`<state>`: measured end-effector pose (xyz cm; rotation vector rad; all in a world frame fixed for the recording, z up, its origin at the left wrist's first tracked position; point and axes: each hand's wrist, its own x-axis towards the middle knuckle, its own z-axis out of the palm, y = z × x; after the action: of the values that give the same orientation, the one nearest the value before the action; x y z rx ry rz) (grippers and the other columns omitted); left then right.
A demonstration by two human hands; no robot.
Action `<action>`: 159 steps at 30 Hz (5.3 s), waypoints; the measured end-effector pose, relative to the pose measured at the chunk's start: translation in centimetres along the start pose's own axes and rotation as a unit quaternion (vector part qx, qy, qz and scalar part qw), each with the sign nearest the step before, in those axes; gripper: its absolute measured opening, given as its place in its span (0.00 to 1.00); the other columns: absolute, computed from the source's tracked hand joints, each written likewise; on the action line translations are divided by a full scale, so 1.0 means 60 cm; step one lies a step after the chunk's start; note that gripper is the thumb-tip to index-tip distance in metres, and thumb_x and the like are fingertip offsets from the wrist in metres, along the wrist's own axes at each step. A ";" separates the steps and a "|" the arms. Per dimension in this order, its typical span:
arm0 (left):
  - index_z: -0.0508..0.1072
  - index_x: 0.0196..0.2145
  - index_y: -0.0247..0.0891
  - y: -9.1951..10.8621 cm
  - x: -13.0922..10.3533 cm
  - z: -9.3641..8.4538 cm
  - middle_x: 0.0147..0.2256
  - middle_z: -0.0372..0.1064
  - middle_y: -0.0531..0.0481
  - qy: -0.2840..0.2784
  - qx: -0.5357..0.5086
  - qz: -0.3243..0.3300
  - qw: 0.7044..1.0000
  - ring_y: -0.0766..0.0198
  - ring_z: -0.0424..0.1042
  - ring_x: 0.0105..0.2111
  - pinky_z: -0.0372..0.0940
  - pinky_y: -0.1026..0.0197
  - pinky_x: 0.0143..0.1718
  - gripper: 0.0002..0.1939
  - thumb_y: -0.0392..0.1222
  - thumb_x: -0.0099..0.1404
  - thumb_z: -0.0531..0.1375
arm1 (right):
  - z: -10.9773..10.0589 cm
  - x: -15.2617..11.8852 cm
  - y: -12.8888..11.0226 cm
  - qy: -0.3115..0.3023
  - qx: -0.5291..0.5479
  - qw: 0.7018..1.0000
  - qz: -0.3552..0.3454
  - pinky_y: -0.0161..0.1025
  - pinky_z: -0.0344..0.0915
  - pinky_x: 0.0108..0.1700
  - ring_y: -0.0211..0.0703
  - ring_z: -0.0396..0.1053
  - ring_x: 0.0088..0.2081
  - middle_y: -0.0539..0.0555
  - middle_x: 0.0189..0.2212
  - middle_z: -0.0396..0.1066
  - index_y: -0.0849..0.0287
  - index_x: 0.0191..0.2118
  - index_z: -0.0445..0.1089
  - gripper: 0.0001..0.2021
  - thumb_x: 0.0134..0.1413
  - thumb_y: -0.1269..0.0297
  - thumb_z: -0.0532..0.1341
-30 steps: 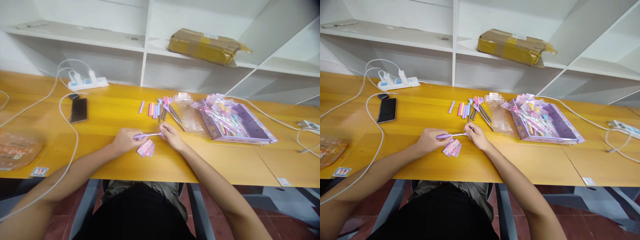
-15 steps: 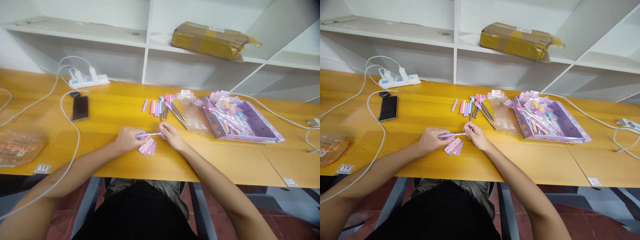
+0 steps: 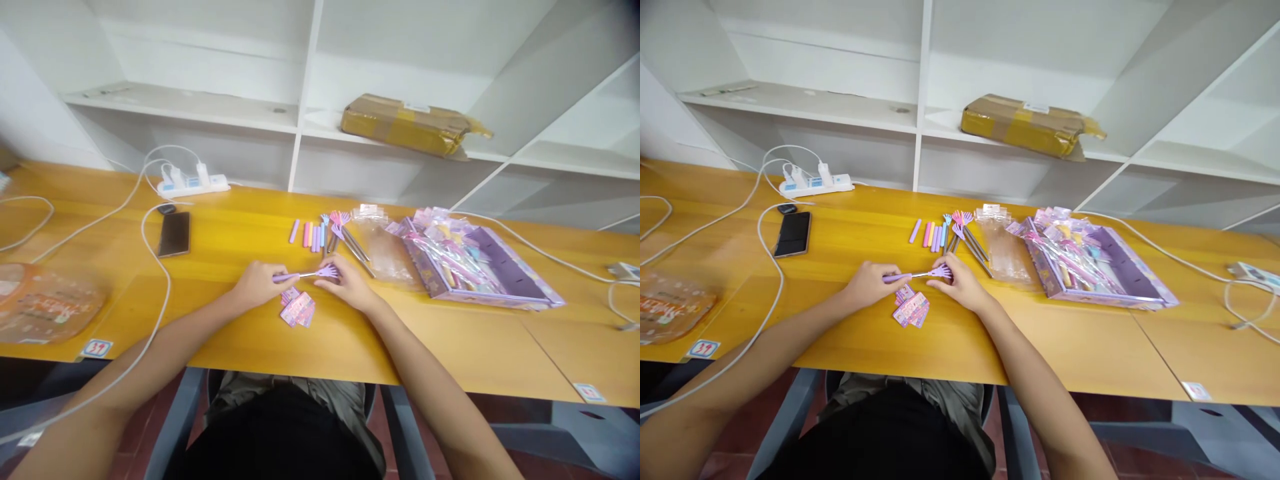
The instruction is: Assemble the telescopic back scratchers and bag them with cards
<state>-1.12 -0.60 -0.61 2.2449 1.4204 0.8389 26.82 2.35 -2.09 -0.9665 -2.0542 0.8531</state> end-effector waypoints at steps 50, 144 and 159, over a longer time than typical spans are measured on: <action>0.77 0.44 0.40 -0.008 0.036 -0.043 0.42 0.81 0.44 -0.184 0.246 0.013 0.951 0.53 0.77 0.41 0.61 0.59 0.37 0.17 0.52 0.80 0.53 | -0.025 0.014 -0.019 -0.145 -0.241 0.960 0.001 0.39 0.68 0.48 0.46 0.77 0.42 0.58 0.43 0.81 0.58 0.53 0.78 0.16 0.78 0.59 0.55; 0.76 0.34 0.41 0.034 -0.165 0.043 0.31 0.80 0.47 -0.101 0.227 0.080 0.965 0.57 0.78 0.32 0.63 0.60 0.32 0.06 0.37 0.69 0.60 | 0.077 -0.209 -0.113 -0.060 -0.335 0.933 0.118 0.38 0.57 0.38 0.43 0.72 0.34 0.54 0.42 0.76 0.57 0.46 0.68 0.07 0.68 0.72 0.55; 0.76 0.30 0.40 -0.015 -0.181 -0.080 0.28 0.76 0.43 -0.027 0.352 0.021 0.935 0.53 0.76 0.31 0.61 0.57 0.31 0.14 0.32 0.70 0.54 | -0.044 -0.247 -0.109 -0.030 -0.355 0.927 0.121 0.39 0.60 0.36 0.46 0.73 0.32 0.54 0.36 0.75 0.54 0.41 0.64 0.07 0.67 0.71 0.51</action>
<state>-8.34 -10.08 -0.64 2.7770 1.8623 0.2787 33.63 -12.43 -0.14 -1.6168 -2.3770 0.2253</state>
